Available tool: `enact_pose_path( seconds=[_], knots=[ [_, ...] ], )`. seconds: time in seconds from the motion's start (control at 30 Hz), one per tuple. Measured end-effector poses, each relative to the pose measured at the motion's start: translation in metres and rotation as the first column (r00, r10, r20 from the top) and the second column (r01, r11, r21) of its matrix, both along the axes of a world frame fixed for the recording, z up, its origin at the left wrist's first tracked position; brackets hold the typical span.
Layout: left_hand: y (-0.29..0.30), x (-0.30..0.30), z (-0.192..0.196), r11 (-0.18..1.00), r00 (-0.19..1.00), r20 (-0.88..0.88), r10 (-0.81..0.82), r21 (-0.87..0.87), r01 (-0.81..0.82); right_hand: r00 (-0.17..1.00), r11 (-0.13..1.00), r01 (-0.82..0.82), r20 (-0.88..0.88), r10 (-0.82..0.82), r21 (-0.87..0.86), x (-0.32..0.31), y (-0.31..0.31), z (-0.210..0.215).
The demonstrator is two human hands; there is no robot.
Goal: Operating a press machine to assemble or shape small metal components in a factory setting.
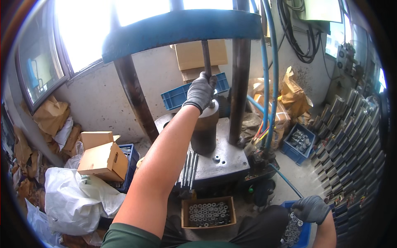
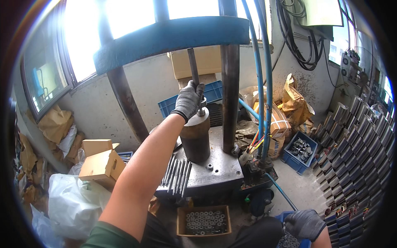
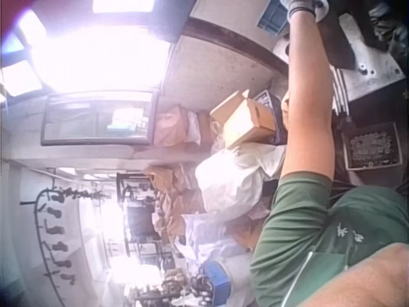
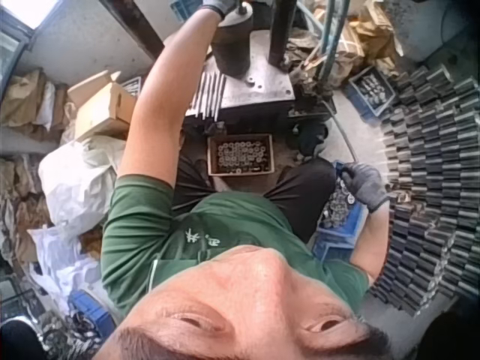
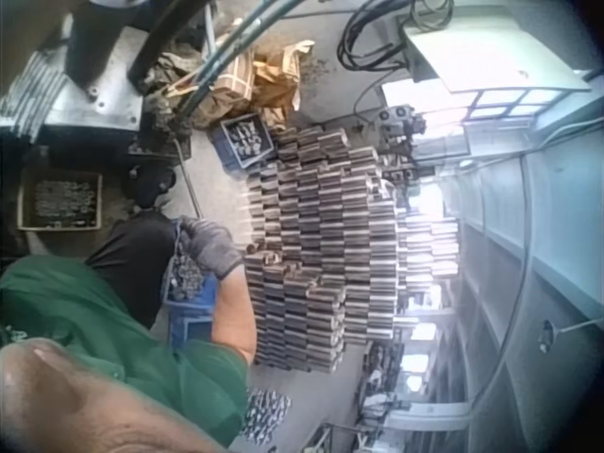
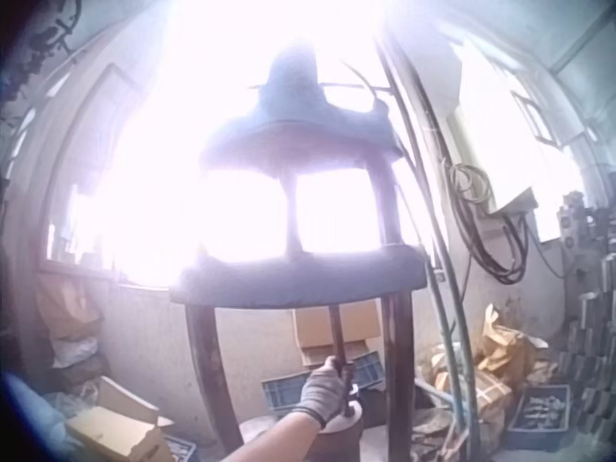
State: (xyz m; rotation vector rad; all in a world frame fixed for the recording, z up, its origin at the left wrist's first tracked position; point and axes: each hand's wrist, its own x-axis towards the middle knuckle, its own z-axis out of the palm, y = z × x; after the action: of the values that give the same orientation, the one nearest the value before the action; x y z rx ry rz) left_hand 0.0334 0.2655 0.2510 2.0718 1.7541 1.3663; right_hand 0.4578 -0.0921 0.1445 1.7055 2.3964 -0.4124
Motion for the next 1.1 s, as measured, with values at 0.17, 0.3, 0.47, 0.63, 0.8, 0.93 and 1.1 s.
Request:
enact_pose_path(
  seconds=[0.17, 0.3, 0.47, 0.63, 0.8, 0.93, 1.1],
  knots=[
    [0.003, -0.002, -0.001, 1.0, 0.998, 0.058, -0.016, -0.025, 0.017, 0.994, 0.999, 0.048, -0.098, -0.046, 0.018, -0.005, 0.005, 0.012],
    [0.001, 0.002, 0.0, 1.0, 1.0, 0.001, 0.008, -0.002, -0.008, 1.0, 1.0, 0.013, -0.016, -0.013, -0.028, 0.003, 0.001, 0.003],
    [0.002, -0.001, 0.002, 0.999, 0.999, 0.045, -0.002, -0.033, 0.003, 0.985, 0.993, 0.116, -0.132, -0.115, 0.001, -0.005, 0.0, 0.013],
    [0.005, 0.0, -0.002, 1.0, 1.0, 0.024, -0.002, -0.01, 0.002, 0.99, 0.994, 0.09, -0.101, -0.095, -0.058, -0.004, 0.005, 0.018],
    [0.009, -0.003, -0.004, 1.0, 0.999, 0.049, -0.021, -0.001, 0.021, 0.99, 0.998, 0.063, -0.129, -0.061, 0.016, -0.004, 0.002, 0.015],
    [0.007, -0.002, -0.005, 1.0, 0.999, 0.03, -0.012, 0.008, 0.012, 0.98, 0.994, 0.11, -0.168, -0.107, 0.01, -0.006, 0.003, 0.017],
    [0.009, -0.004, -0.009, 1.0, 0.999, 0.038, -0.008, 0.006, 0.008, 0.995, 0.998, 0.031, -0.092, -0.027, 0.049, -0.004, 0.002, 0.01]
  ],
)
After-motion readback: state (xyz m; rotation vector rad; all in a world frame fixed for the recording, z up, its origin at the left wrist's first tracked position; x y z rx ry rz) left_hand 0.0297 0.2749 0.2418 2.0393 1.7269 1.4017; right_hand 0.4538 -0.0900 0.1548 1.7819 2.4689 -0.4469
